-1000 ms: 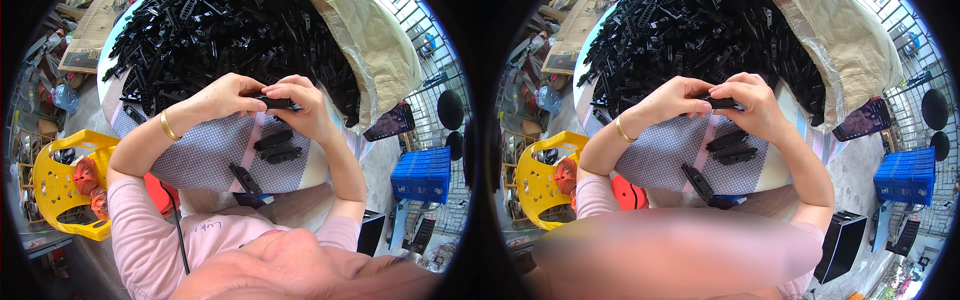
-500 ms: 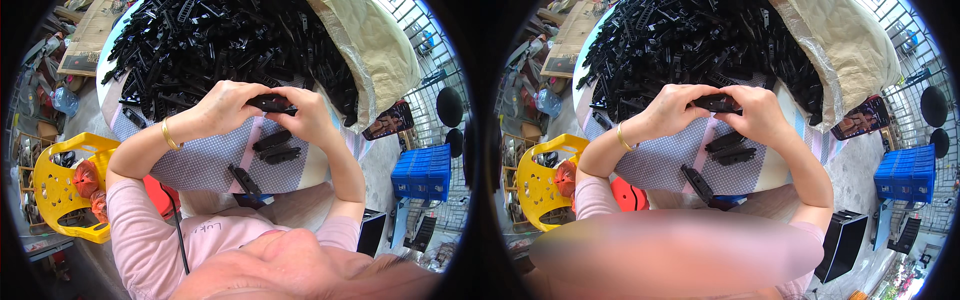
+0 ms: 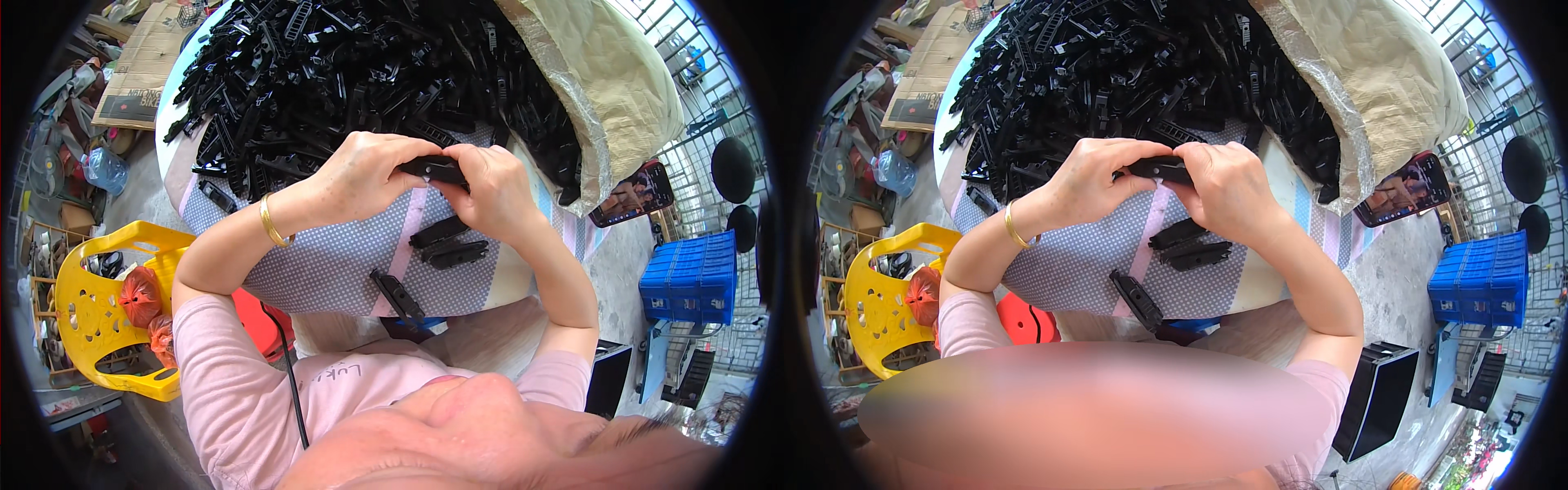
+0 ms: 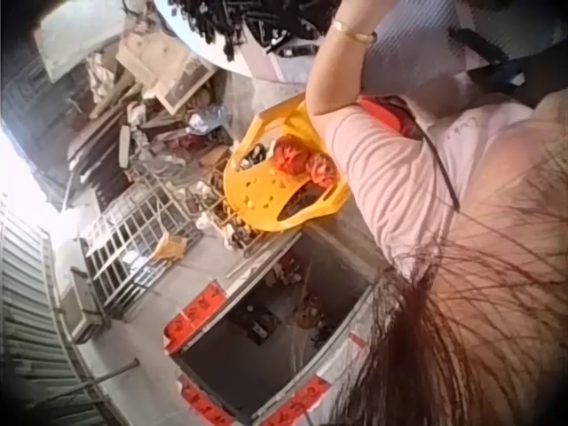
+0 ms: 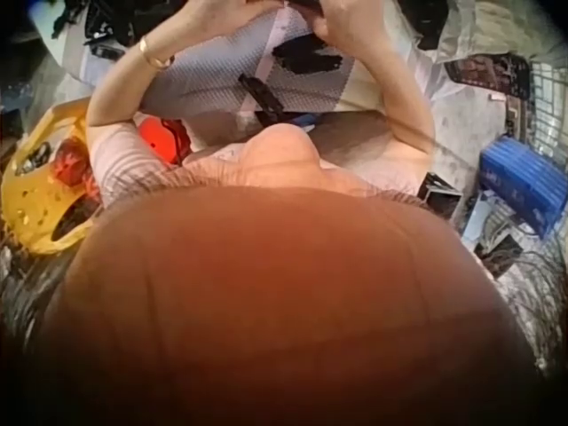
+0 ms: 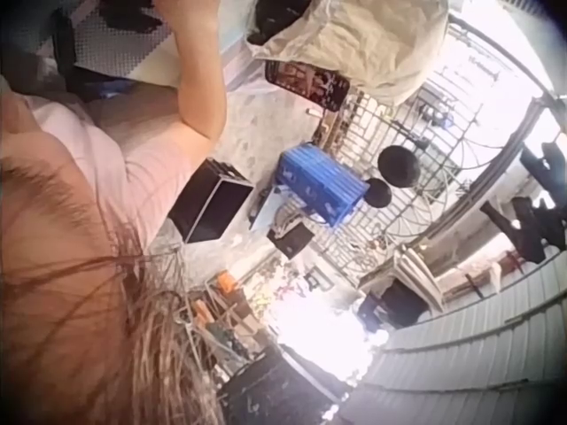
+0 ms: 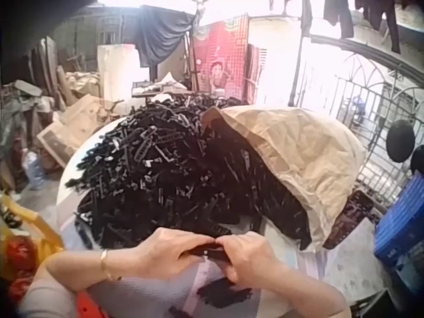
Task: Assembling small black plastic industrial components at a workbench by picking them from a large pile and grouping them.
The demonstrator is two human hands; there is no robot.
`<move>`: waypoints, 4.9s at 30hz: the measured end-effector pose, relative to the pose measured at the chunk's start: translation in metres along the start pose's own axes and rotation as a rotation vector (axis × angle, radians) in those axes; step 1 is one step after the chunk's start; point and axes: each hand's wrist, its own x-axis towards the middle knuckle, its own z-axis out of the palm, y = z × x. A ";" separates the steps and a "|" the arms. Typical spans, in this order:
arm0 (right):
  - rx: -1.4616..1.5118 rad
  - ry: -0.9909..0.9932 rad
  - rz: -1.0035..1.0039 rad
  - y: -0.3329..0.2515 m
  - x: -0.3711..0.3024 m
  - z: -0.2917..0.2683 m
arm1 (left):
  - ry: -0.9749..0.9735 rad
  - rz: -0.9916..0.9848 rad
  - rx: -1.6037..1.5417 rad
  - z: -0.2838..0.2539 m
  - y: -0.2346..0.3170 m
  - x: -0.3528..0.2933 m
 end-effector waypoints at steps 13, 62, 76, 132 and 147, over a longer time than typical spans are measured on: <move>0.304 -0.024 0.532 0.058 0.001 -0.033 | -0.319 -0.045 -0.171 0.012 0.010 -0.008; 0.195 0.400 0.186 0.002 0.015 -0.013 | 0.050 -0.103 -0.196 0.000 -0.003 0.013; 0.910 -0.262 0.579 0.041 0.003 -0.030 | -0.258 -0.052 -0.168 0.007 0.005 0.008; 0.200 0.168 -0.168 0.012 0.016 0.000 | -0.134 -0.463 -0.568 -0.004 -0.005 0.010; 0.320 -0.146 0.154 0.019 0.005 -0.016 | -0.052 -0.184 -0.160 0.006 0.002 0.008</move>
